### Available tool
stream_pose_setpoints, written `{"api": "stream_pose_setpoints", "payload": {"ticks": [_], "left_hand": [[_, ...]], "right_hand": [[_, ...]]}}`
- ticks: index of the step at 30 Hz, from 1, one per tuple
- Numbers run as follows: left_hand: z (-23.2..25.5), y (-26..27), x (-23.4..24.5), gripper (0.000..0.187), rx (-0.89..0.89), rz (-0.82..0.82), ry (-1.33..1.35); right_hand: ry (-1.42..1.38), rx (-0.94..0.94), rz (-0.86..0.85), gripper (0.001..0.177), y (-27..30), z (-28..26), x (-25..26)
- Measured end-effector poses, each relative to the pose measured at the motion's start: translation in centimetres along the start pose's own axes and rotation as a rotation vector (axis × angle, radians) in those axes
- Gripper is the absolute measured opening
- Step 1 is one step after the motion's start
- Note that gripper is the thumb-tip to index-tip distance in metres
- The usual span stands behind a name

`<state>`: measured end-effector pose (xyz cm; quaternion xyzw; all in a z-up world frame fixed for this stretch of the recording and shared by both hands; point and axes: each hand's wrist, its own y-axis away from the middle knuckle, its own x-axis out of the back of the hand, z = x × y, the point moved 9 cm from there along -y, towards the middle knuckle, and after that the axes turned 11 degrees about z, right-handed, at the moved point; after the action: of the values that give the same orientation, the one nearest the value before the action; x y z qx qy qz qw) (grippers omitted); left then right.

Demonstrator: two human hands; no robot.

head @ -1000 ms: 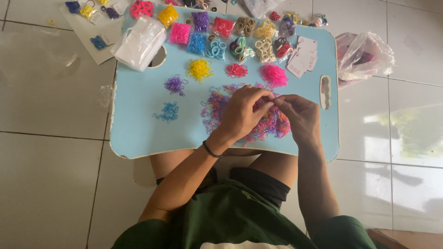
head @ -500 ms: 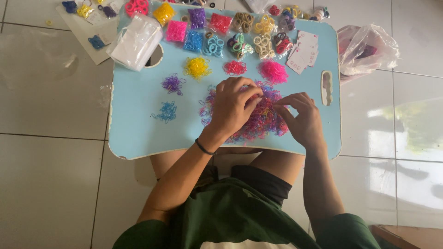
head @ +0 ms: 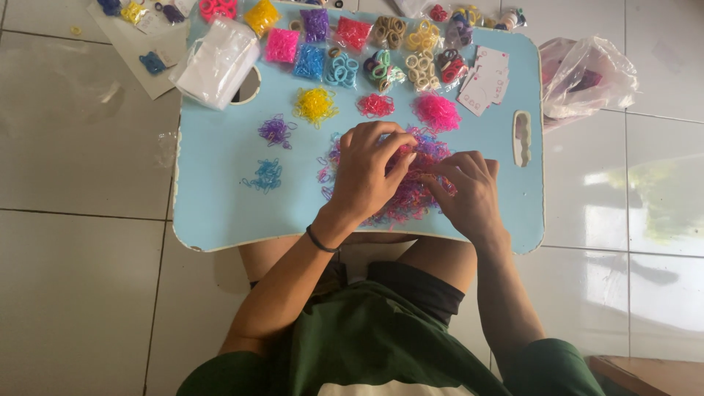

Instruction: Sorting through a pile of colorful rubber bands on a small table

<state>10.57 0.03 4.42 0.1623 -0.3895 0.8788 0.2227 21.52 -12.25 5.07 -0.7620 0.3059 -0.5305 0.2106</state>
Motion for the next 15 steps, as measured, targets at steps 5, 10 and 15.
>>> {"api": "stream_pose_setpoints", "payload": {"ticks": [5,10,15], "left_hand": [[-0.1,0.1,0.2,0.016,-0.007,0.010,0.016],[0.1,0.1,0.0,0.016,0.015,-0.012,0.056],[1.8,0.1,-1.1,0.019,0.012,-0.126,0.105]], "right_hand": [[-0.005,-0.017,-0.014,0.014,0.2,0.5,-0.2],[-0.074,-0.087,-0.020,0.011,-0.9,0.3,1.1],[-0.103,-0.162,-0.040,0.007,-1.4,1.1,1.8]]}}
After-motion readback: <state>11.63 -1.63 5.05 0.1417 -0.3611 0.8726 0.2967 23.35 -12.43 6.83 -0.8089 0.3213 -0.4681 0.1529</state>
